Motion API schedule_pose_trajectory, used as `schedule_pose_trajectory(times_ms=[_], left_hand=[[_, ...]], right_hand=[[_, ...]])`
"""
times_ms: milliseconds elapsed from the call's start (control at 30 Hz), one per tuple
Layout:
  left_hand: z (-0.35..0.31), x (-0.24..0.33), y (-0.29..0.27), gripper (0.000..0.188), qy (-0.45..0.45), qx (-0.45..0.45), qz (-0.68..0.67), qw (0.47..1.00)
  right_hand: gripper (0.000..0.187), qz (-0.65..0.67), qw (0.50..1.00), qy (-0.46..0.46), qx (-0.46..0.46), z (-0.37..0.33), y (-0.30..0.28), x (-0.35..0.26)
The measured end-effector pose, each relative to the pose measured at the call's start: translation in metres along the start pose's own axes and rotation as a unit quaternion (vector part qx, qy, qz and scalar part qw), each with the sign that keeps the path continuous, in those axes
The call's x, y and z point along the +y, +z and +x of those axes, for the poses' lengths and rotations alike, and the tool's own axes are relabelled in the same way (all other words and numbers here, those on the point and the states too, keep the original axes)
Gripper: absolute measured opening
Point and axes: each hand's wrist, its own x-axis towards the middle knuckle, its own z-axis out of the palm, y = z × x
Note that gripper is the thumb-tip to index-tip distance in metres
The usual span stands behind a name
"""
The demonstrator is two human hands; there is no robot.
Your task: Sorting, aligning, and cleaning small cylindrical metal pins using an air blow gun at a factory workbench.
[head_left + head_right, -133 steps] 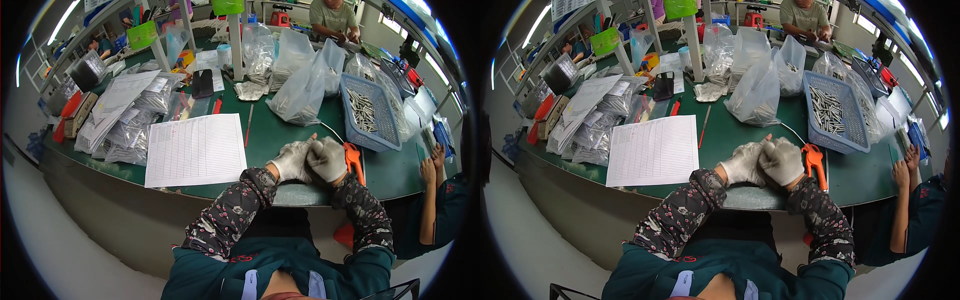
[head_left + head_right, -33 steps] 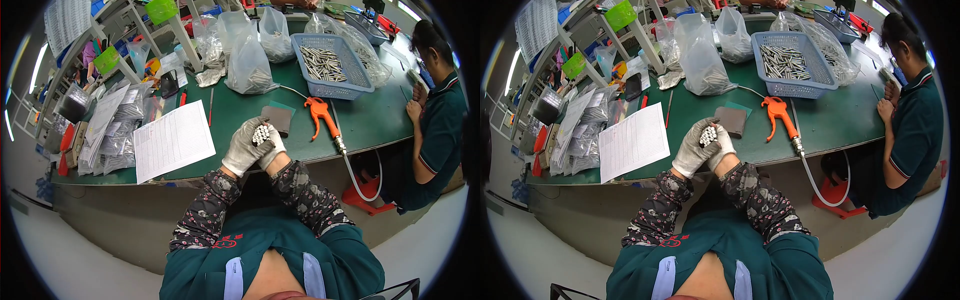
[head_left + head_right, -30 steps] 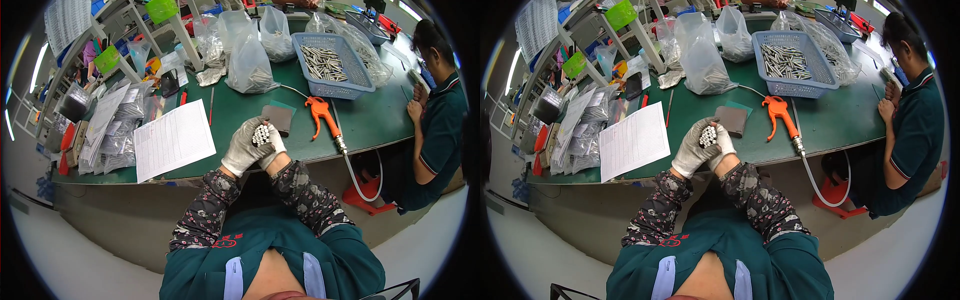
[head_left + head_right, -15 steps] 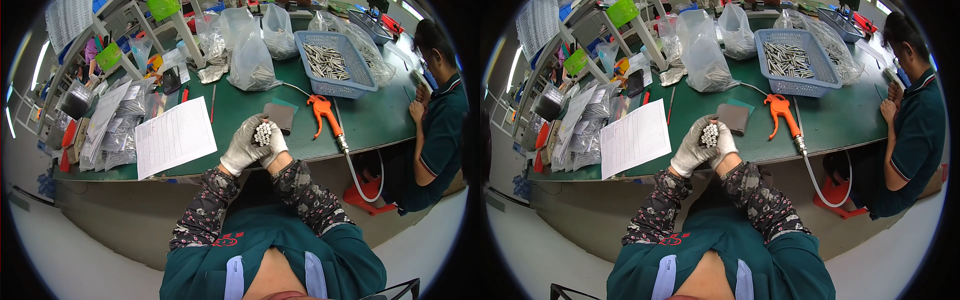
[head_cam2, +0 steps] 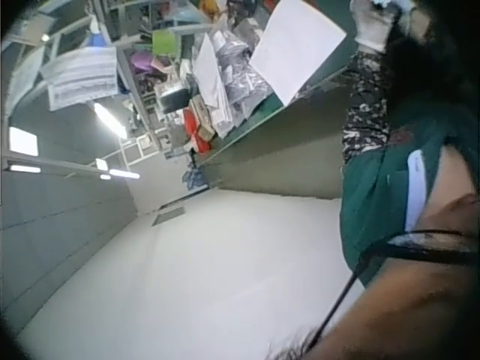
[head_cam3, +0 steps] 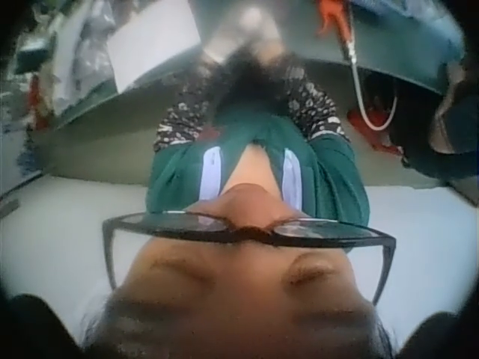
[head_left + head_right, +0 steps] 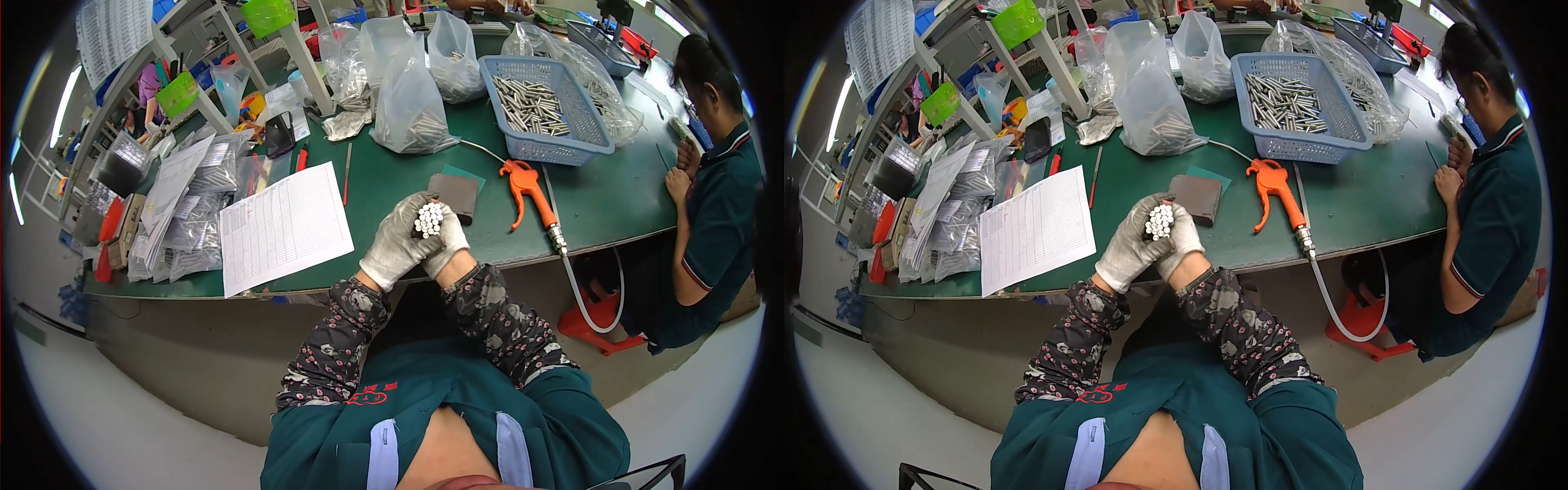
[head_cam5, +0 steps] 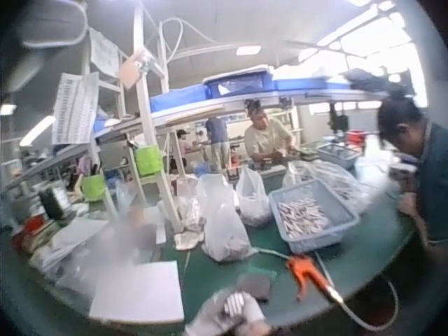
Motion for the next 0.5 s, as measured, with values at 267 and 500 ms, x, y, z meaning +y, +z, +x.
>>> schedule_pose_trajectory(times_ms=[267,500], left_hand=[[-0.002,-0.006,0.000,0.075,0.015,0.009,0.029,0.999],[-0.003,-0.006,0.000,0.073,0.010,0.009,0.032,0.999]], right_hand=[[0.021,0.000,1.000,-0.009,0.001,0.000,0.000,0.002],[0.032,-0.079,0.996,-0.022,0.028,-0.004,0.002,0.000]])
